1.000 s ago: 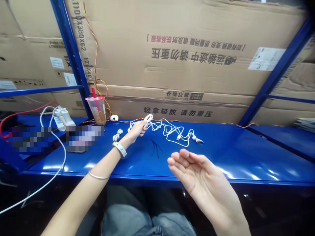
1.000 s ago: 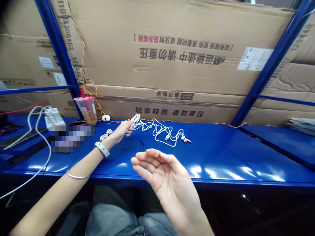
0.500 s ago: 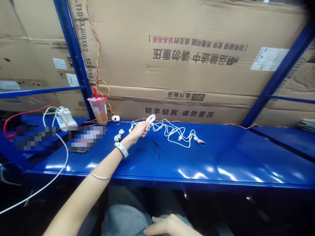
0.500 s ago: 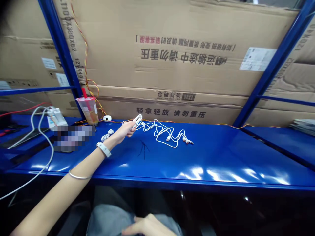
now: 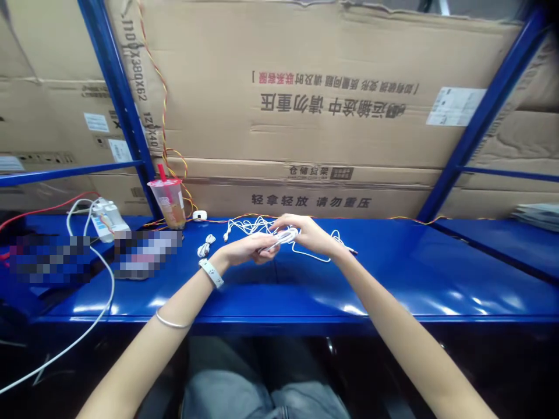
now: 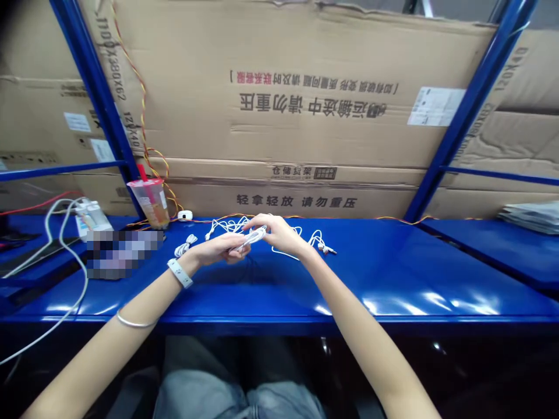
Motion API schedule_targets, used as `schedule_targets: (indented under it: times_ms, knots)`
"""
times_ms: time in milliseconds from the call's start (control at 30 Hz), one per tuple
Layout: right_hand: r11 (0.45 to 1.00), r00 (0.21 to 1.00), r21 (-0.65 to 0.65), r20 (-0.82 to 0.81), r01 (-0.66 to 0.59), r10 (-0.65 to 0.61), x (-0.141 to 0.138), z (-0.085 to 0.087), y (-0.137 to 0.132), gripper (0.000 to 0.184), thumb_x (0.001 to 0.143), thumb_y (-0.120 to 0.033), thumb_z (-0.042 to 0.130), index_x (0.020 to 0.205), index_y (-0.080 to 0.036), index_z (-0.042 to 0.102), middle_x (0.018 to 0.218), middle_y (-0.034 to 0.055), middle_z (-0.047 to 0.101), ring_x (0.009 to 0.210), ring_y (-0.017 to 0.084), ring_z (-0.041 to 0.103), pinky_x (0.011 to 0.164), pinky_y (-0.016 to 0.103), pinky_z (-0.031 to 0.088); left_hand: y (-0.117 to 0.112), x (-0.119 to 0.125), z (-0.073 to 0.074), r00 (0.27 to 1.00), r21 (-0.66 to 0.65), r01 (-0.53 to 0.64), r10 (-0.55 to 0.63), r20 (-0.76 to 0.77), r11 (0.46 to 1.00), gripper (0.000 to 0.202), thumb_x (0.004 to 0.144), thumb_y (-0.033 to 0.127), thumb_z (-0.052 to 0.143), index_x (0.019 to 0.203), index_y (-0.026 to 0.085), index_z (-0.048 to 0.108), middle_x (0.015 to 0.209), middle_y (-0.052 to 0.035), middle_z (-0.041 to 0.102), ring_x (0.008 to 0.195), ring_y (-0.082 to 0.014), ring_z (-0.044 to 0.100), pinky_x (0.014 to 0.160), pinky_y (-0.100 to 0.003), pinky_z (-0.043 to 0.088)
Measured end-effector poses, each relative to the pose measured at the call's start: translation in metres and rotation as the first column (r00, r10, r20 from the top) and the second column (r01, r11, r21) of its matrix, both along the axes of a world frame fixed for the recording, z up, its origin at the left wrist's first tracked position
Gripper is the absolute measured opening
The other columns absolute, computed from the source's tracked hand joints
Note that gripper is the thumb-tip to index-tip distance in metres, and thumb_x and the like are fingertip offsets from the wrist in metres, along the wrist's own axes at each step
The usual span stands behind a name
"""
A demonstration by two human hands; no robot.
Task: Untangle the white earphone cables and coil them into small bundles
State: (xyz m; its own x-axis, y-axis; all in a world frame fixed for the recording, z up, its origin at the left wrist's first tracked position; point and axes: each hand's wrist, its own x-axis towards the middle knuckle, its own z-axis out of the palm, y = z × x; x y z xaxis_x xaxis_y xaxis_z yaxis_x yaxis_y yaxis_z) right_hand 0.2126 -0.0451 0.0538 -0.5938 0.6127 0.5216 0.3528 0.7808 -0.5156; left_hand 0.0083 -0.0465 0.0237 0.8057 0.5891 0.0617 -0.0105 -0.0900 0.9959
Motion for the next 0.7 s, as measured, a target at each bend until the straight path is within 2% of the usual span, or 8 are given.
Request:
schedule_targets:
  times_ms: [100, 233, 500, 700]
  knots:
    - [0.999, 0.998, -0.024, -0.052, 0.037, -0.038, -0.005, -0.005, 0.005, 0.017, 0.077, -0.016, 0.055, 0.082, -0.014, 0.070, 0.083, 0.0048, 0.070, 0.076, 0.016, 0.062, 0.070, 0.026, 0.044, 0.001, -0.001, -0.001, 1.000, -0.009, 0.007, -0.007, 0.026, 1.000, 0.036, 0.087, 0.048, 0.052, 0.071, 0.016, 0.046, 0.058, 0.0057, 0.025, 0.050, -0.0064, 0.020, 0.045, -0.023, 0.014]
    - [0.996, 0.990, -0.074, -0.127, 0.050, -0.060, -0.004, -0.012, 0.008, 0.019, 0.075, -0.015, 0.051, 0.081, -0.012, 0.069, 0.075, 0.0040, 0.068, 0.064, 0.013, 0.059, 0.061, 0.024, 0.042, 0.003, -0.002, -0.001, 0.998, -0.021, -0.036, 0.037, 0.047, 0.999, 0.032, 0.086, 0.045, 0.054, 0.073, 0.016, 0.049, 0.057, 0.0058, 0.026, 0.049, -0.0060, 0.022, 0.044, -0.022, 0.017]
    - [0.994, 0.991, -0.074, -0.107, 0.077, -0.085, 0.004, -0.017, 0.015, 0.017, 0.076, -0.022, 0.057, 0.080, -0.012, 0.070, 0.080, 0.0061, 0.070, 0.073, 0.016, 0.060, 0.069, 0.026, 0.043, -0.001, 0.002, 0.000, 0.997, 0.101, -0.033, 0.039, -0.060, 0.994, 0.034, 0.084, 0.047, 0.056, 0.073, 0.016, 0.049, 0.062, 0.0041, 0.033, 0.051, -0.0065, 0.025, 0.045, -0.023, 0.017]
    - [0.983, 0.983, -0.038, -0.034, 0.180, -0.182, 0.004, -0.024, 0.017, 0.021, 0.072, -0.014, 0.053, 0.083, -0.013, 0.070, 0.078, 0.0048, 0.070, 0.068, 0.015, 0.058, 0.064, 0.024, 0.041, 0.003, 0.007, -0.002, 0.986, 0.190, -0.137, 0.151, -0.063, 0.972, 0.038, 0.084, 0.051, 0.054, 0.069, 0.017, 0.044, 0.059, 0.0045, 0.034, 0.049, -0.0069, 0.026, 0.045, -0.023, 0.017]
